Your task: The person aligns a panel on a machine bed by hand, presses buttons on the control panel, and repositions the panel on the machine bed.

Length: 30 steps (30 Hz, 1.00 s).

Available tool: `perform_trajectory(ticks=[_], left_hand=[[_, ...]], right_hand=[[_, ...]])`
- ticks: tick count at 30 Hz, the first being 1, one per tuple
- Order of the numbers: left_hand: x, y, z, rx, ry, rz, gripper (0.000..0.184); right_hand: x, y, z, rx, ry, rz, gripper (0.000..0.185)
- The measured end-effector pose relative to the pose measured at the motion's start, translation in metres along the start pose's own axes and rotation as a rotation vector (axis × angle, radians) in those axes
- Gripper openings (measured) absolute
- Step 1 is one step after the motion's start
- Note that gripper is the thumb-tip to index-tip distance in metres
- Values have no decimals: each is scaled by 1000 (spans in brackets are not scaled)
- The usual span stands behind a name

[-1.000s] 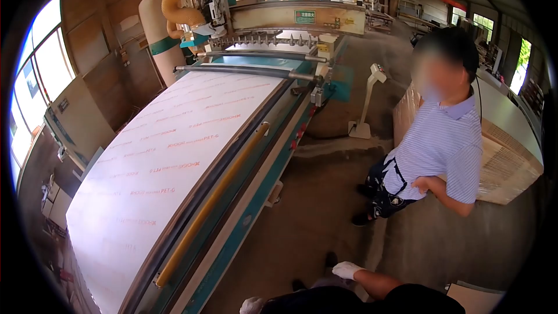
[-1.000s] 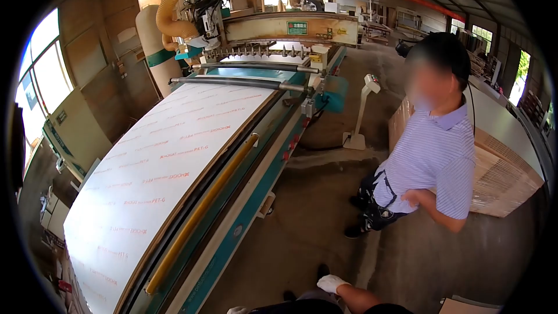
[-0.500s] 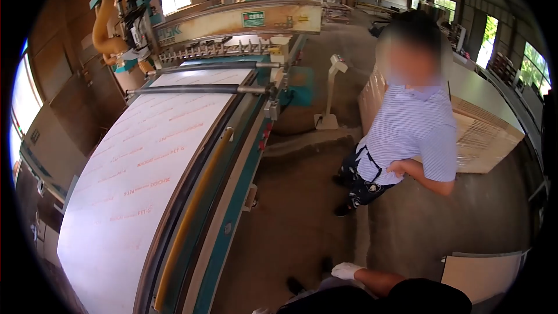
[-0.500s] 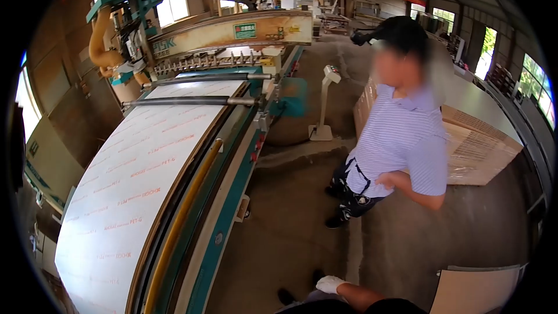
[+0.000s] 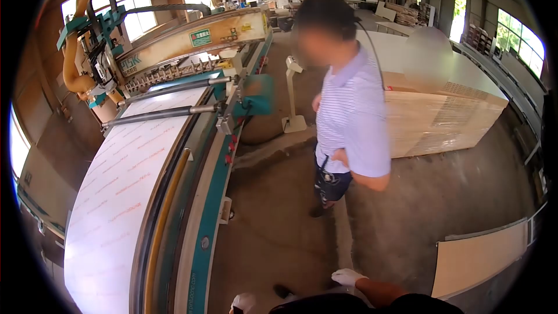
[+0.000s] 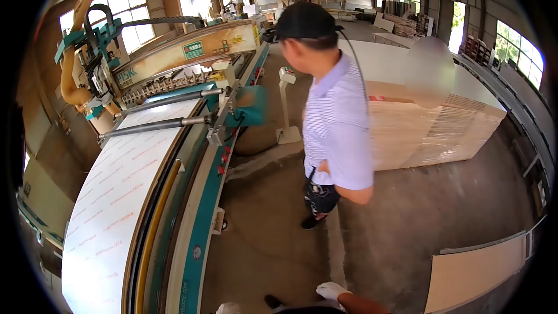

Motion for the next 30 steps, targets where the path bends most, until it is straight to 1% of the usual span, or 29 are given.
perform_trajectory(ticks=[1, 2, 3, 4, 5, 6, 7, 9, 10, 12, 13, 14, 15, 16, 17, 19, 20, 21, 23, 24, 26, 27, 28, 30], left_hand=[[12, -5, 28, 191, 90, 888, 43], [-2, -61, 10, -58, -64, 434, 42], [-6, -146, 5, -249, -95, 222, 42], [-6, -227, -1, -343, -110, 150, 42], [4, -293, -3, -397, -99, 144, 41], [12, -366, -8, -458, -98, 188, 41], [40, -331, 23, -344, 42, 150, 44], [67, -344, 44, -237, 173, 180, 46], [74, -358, 53, -163, 143, 248, 46], [85, -393, 73, -3, 78, 375, 46], [86, -405, 83, -47, 144, 362, 46], [81, -418, 95, -90, 210, 347, 46], [78, -426, 105, -132, 278, 330, 46], [77, -434, 117, -36, 300, 472, 43], [74, -443, 125, -4, 308, 527, 43], [67, -466, 137, 61, 322, 631, 42], [64, -480, 142, -32, 323, 639, 42], [68, -477, 153, 23, 327, 662, 39], [74, -466, 180, 134, 329, 705, 34], [74, -468, 196, -61, 346, 544, 37], [86, -454, 230, -87, 354, 502, 42], [94, -438, 253, -98, 357, 483, 44], [107, -418, 284, 1, 427, 522, 43], [112, -410, 323, 118, 456, 603, 43]], right_hand=[[0, -22, -10, 10, 15, 0, 41], [-2, -47, -19, 18, 33, 2, 41], [-3, -76, -24, -64, 7, -156, 38], [-6, -104, -33, -147, -18, -310, 35], [-5, -138, -44, -230, -48, -460, 32], [-5, -173, -53, -2, -65, -198, 28], [-8, -203, -62, 225, -81, 66, 25], [-23, -225, -97, 124, -196, -121, 19], [-37, -233, -112, 74, -254, -217, 16], [-41, -270, -127, 152, -289, -317, 12], [-40, -289, -134, 192, -306, -371, 11], [-42, -300, -142, 123, -408, -348, 8], [-36, -313, -145, 134, -392, -417, 8], [-22, -334, -141, 145, -374, -487, 9], [-5, -358, -137, 158, -356, -556, 10], [20, -389, -136, 19, -342, -716, 13], [13, -387, -140, 273, -252, -143, 13], [20, -385, -142, 510, -153, 434, 14], [19, -374, -132, -55, -269, -525, 13], [11, -368, -124, 86, -237, -325, 20], [0, -351, -112, 363, -180, 75, 35], [-23, -351, -106, 320, -206, 22, 34], [-45, -350, -103, 279, -227, -30, 34], [-92, -345, -90, 191, -267, -132, 33]])
Point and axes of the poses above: each hand's wrist, its own z-axis towards the middle knuckle, its own x-axis out of the palm, y = z × x, the point moved 4 cm from there along z, towards the middle knuckle, and after that the axes turned 6 degrees about x, right-handed, at the moved point
